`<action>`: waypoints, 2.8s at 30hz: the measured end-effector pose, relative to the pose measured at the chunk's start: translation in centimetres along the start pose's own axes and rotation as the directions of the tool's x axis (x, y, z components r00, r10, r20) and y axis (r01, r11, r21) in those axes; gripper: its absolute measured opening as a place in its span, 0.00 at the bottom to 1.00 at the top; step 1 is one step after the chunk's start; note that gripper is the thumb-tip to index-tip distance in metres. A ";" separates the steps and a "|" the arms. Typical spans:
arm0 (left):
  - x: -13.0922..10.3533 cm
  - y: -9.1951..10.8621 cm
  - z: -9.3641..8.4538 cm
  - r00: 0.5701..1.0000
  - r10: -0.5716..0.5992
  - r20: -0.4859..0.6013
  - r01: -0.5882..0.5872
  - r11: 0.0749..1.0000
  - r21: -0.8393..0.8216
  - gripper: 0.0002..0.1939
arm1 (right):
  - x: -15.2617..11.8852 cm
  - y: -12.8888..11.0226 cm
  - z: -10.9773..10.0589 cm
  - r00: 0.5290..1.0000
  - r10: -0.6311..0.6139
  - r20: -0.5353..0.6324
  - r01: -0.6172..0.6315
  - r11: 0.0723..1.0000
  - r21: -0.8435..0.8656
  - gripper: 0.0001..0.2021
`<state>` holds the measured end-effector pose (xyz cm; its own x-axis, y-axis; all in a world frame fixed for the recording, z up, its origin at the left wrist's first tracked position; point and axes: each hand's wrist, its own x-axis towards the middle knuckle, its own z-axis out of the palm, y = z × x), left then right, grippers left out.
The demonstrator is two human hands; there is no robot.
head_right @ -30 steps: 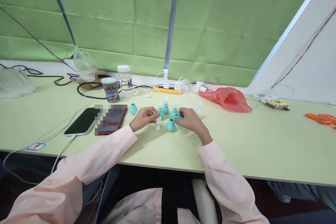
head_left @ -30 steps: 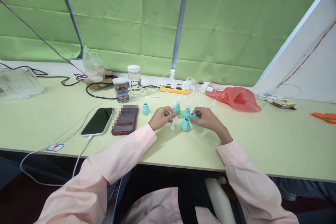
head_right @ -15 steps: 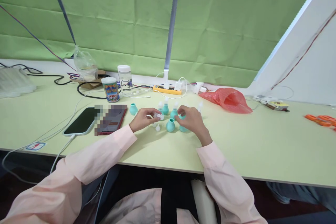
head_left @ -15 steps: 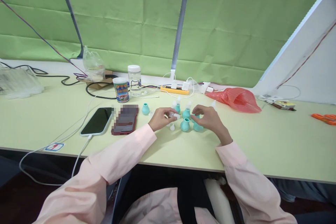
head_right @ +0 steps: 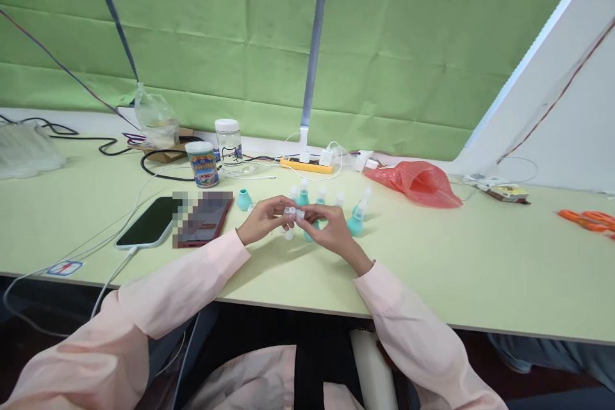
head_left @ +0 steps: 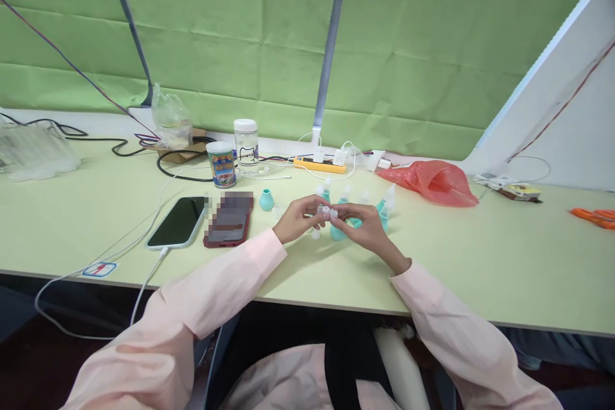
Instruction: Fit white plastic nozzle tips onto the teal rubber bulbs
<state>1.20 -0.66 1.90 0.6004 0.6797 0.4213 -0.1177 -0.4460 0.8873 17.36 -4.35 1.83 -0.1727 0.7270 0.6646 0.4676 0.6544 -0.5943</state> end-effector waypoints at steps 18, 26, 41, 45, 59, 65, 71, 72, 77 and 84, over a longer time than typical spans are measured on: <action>0.0 -1.0 -0.2 0.858 0.514 0.014 -0.344 0.554 0.758 0.11 | -0.5 0.4 0.7 0.987 -0.125 -0.101 0.096 0.963 -0.253 0.06; 0.3 -0.7 -1.1 0.905 0.416 0.087 -0.345 0.600 0.722 0.09 | -0.3 0.8 -0.1 0.959 -0.263 0.101 0.280 0.849 -0.449 0.08; 0.0 -0.2 -0.8 0.901 0.429 0.066 -0.307 0.521 0.796 0.06 | -0.4 0.3 0.9 0.956 -0.293 0.021 0.267 0.839 -0.474 0.08; -0.1 0.3 -0.9 0.866 0.479 -0.143 -0.189 0.579 0.793 0.05 | -0.2 0.4 1.0 0.965 -0.231 -0.122 0.153 0.879 -0.452 0.07; 0.3 -1.3 -2.4 0.965 -0.182 -0.190 0.215 0.131 0.968 0.11 | -0.4 1.3 1.7 0.999 -0.018 0.038 0.041 0.642 -0.766 0.11; 0.4 -1.2 -2.1 0.962 -0.226 -0.154 0.186 0.127 0.974 0.12 | -0.7 1.3 2.4 0.996 -0.004 0.092 0.073 0.647 -0.759 0.12; 0.2 -0.9 -1.9 0.969 -0.182 -0.168 0.192 0.122 0.974 0.13 | 0.5 1.2 0.1 0.969 -0.151 -0.195 -0.049 0.658 -0.752 0.15; 0.2 -0.8 -1.9 0.970 -0.170 -0.172 0.194 0.124 0.973 0.13 | 0.7 1.4 -0.4 0.961 -0.138 -0.240 -0.102 0.630 -0.770 0.16; 0.1 -0.5 -1.6 0.977 -0.083 -0.195 0.206 0.164 0.965 0.15 | 1.1 2.8 -1.9 0.956 0.055 -0.287 -0.278 0.474 -0.836 0.19; -0.2 0.1 -0.6 0.960 0.248 -0.127 0.056 0.276 0.960 0.14 | 1.0 3.4 -2.1 0.977 0.065 -0.201 -0.204 0.529 -0.823 0.13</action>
<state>0.64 -0.49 2.00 0.4468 0.6164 0.6483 0.7601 -0.6438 0.0883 20.62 -1.82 1.38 0.0356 0.7110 0.7023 0.9967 0.0265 -0.0773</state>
